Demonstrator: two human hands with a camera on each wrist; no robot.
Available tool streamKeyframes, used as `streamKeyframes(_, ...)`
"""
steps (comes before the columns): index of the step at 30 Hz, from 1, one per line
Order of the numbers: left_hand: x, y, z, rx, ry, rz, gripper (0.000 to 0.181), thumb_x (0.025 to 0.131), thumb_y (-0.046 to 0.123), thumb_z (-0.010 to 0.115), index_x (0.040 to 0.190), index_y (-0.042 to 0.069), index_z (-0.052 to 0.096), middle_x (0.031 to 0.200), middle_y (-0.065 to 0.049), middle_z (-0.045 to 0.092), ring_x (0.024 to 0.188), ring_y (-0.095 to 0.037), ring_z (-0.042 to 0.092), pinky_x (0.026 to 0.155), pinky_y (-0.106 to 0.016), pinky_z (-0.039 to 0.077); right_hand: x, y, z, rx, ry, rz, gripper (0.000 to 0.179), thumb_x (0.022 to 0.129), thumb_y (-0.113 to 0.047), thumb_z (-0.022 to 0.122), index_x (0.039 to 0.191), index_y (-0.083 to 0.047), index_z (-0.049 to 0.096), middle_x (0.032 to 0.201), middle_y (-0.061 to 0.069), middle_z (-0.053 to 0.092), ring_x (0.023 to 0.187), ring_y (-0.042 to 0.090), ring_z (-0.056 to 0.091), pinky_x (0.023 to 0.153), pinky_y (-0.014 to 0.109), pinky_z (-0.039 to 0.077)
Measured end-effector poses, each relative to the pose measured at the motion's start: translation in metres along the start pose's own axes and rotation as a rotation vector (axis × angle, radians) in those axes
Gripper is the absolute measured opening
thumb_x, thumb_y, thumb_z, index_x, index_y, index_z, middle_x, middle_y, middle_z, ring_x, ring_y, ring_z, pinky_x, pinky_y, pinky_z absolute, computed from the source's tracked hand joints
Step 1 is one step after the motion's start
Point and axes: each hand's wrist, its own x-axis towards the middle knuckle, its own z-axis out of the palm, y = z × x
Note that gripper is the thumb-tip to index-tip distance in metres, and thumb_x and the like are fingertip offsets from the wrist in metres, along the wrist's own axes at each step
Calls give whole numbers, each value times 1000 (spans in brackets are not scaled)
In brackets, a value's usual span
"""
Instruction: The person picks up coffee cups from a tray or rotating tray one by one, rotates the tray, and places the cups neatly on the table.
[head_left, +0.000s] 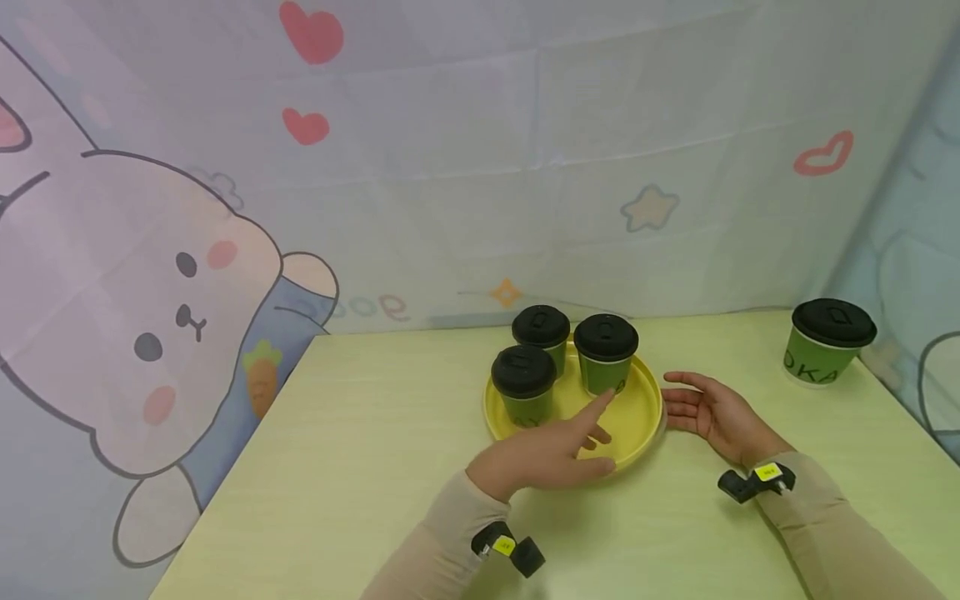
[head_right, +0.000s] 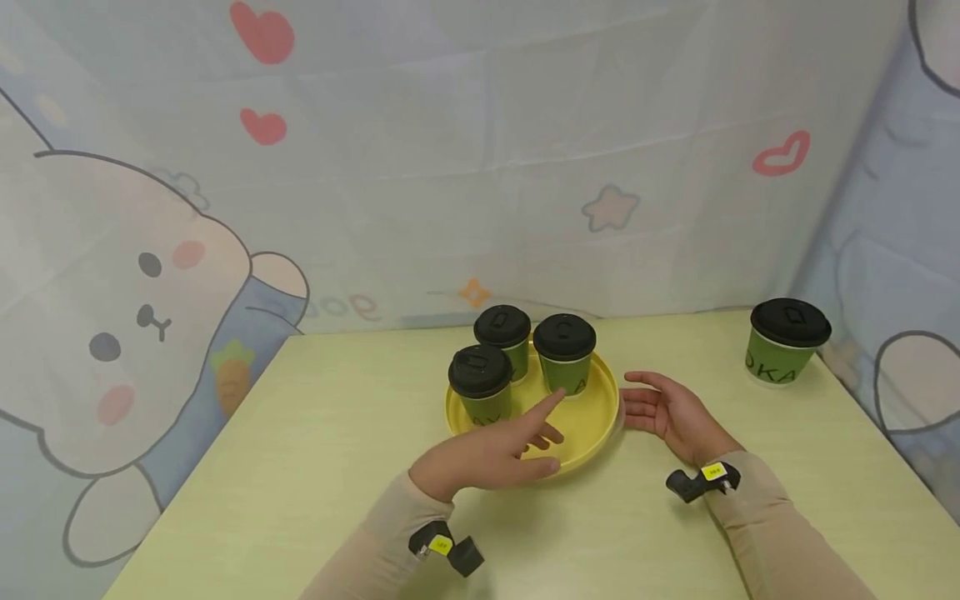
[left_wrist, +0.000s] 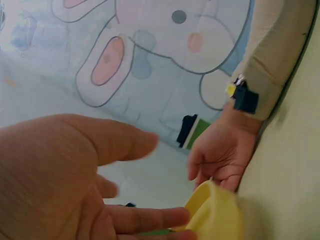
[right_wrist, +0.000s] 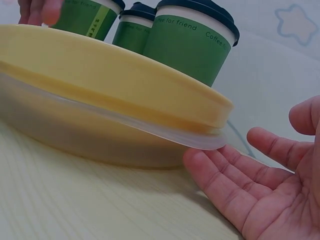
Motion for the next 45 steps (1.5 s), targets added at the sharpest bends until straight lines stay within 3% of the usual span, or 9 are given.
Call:
streamKeyframes(5,11,2,16,-112,19,75,99,102,39,58,156,37,-25,153,-7,46,135,-17,50,107,-25,42,-1,-1,1,-15,8,2,38,113,-26,29,138,-3,49,117,9,70,105,22,70,91,38,57)
streamKeyframes(8,15,2,23,-170,6,86,102,103,36,59,153,40,-30,156,-11,41,137,-20,48,108,-25,41,-1,-1,1,-27,19,13,38,113,-27,30,137,-4,50,116,9,70,105,22,70,91,38,57)
streamKeyframes(13,18,1,25,-192,-17,91,99,104,35,57,153,41,-29,155,-12,42,136,-21,50,108,-26,41,0,-2,2,-42,22,12,40,113,-28,29,138,-3,48,117,10,69,106,22,70,91,38,57)
streamKeyframes(25,14,5,20,-153,-33,79,95,103,39,56,155,43,-24,150,-8,51,131,-14,53,107,-24,42,2,-3,3,-56,50,27,41,113,-29,32,140,-1,45,117,9,70,105,22,71,91,38,57)
streamKeyframes(30,11,4,16,-181,-61,59,93,103,40,57,156,45,-20,147,-8,53,130,-10,53,105,-24,43,1,-1,2,-53,46,30,40,113,-29,32,139,-2,46,117,10,70,106,23,71,91,38,57)
streamKeyframes(39,2,2,3,-167,-102,-37,91,101,42,60,160,42,-9,123,3,66,109,-10,64,94,-24,49,1,0,1,-19,1,3,36,113,-25,29,130,-11,58,117,11,71,106,23,71,91,39,57)
streamKeyframes(45,-3,0,-4,-156,-110,-50,89,101,43,61,162,38,-3,111,9,69,111,-10,63,97,-24,47,1,0,1,-15,8,0,36,113,-26,29,131,-11,57,117,12,71,105,23,71,91,39,57)
